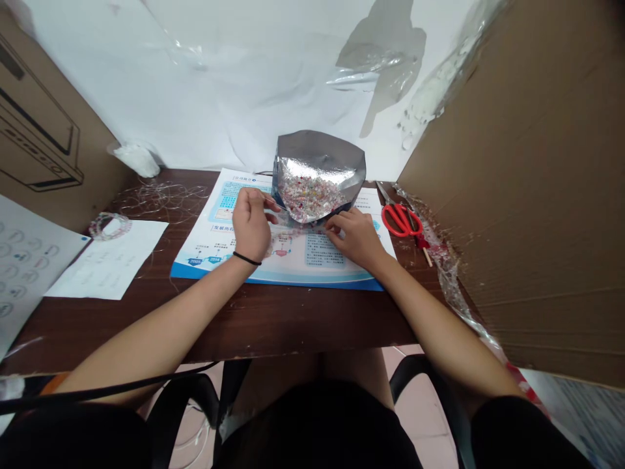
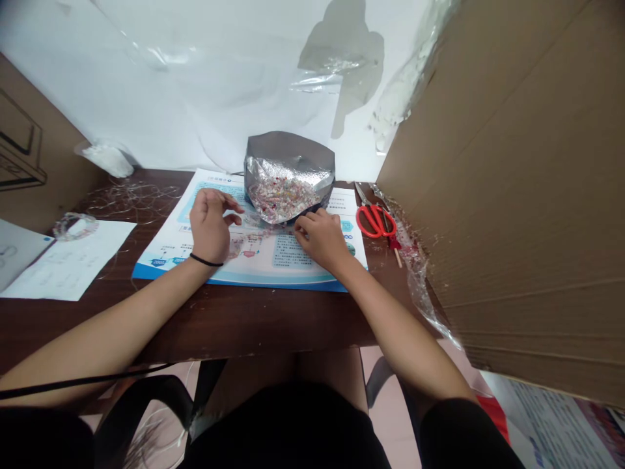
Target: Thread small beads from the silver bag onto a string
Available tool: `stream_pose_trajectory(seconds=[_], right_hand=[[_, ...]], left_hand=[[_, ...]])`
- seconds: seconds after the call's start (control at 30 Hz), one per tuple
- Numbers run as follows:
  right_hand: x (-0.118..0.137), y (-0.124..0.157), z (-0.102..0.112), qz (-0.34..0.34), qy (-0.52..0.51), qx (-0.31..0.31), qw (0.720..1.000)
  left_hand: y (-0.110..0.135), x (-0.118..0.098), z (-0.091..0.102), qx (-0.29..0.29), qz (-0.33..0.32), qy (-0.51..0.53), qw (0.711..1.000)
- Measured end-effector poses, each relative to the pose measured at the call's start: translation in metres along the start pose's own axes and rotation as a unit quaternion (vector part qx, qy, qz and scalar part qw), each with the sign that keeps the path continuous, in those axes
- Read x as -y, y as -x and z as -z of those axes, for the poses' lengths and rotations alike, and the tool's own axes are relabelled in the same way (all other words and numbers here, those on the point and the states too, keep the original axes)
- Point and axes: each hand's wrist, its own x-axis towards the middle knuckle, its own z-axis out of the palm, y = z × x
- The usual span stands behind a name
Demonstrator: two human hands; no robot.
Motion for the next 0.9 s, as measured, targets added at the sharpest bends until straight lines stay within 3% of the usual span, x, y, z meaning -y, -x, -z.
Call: stream_pose_trajectory(seconds=[0.17, 0.3, 0.37, 0.43, 0.53, 0.67, 0.77, 0.9], right_hand=[[-0.007, 0.002, 0.001, -0.019, 0.024, 0.016, 0.999], [-0.009, 0.003, 0.002, -0.043, 0.026, 0.026, 0.998], [-0.01, 0.001, 0.003, -0.058, 0.022, 0.039, 0.997], [-0.011, -0.001, 0.007, -0.066, 0.002, 0.049, 0.997], [-0.011, -0.006, 0.015, -0.08, -0.094, 0.031, 0.992], [0.001, -0.007, 0.023, -0.07, -0.248, -0.016, 0.966], [0.015, -0.003, 0.021, -0.005, -0.293, 0.031, 0.956], [0.024, 0.001, 0.012, -0.01, -0.281, 0.003, 0.96]], left_hand=[[-0.017, -0.001, 0.008, -0.069, -0.011, 0.049, 0.996], [-0.029, -0.005, 0.013, -0.152, 0.027, 0.079, 0.985], [-0.026, -0.007, 0.013, -0.156, 0.026, 0.079, 0.984], [-0.016, -0.007, 0.01, -0.104, -0.016, 0.057, 0.993], [0.008, -0.003, 0.003, 0.02, -0.073, -0.013, 0.997], [0.033, 0.002, -0.006, 0.161, -0.062, -0.16, 0.972], [0.037, 0.002, -0.009, 0.201, -0.068, -0.213, 0.954], [0.03, 0.0, -0.01, 0.223, -0.104, -0.26, 0.934]])
